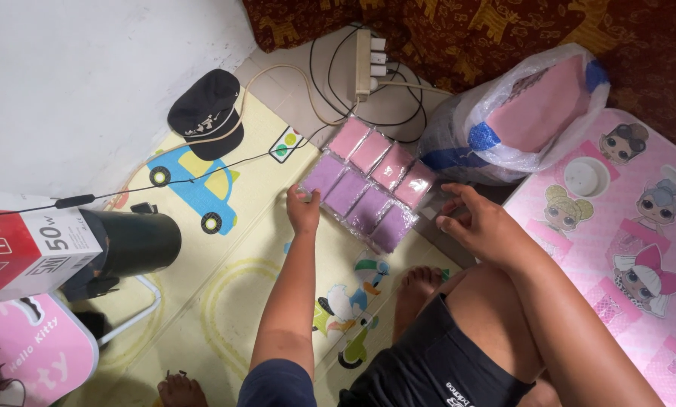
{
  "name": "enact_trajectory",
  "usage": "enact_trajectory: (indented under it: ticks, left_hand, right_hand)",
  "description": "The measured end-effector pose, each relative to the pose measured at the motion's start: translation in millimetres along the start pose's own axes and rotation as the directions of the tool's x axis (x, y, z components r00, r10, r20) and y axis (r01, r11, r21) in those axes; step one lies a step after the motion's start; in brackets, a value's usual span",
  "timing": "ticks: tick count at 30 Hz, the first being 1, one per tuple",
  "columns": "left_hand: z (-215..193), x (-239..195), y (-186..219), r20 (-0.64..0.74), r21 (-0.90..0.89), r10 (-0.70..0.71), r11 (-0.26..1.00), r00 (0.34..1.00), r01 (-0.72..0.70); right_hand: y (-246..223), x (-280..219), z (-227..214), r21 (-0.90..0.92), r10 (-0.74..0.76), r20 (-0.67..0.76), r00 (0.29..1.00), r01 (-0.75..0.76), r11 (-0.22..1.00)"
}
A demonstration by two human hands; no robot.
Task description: The person uses a lint roller to clean pieces of purple fabric on a small pink table and then places the fabric into plastic bags.
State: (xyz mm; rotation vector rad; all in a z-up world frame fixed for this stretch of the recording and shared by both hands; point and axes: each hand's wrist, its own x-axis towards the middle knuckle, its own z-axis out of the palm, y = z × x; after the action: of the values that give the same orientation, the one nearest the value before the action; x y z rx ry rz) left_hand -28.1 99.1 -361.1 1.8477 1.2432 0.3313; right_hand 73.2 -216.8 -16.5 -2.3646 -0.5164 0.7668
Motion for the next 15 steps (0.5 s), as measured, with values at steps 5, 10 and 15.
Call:
enact_trajectory:
  ticks: [5,10,15]
  left_hand:
    - [-4,-2,5,-0.122,-0.023,0.031,0.999,0.992,-0.034]
    - [-10,-10,39,-0.255,-0.040,0.133,0.988,0.958,-0.148]
    - [-15,-37,127,-0.145,-0.139,0.509,0.838,0.848,-0.527]
  right_hand:
    - [-1,-1,0,0.010,0.007,-0.001,1.000,-0.007,1.000]
    - [14,4,7,-0.007,-0.029,0.001,1.000,0.029,1.000]
    - [36,13,14,0.031,-0.133,-0.074,0.988,0.135,0.990]
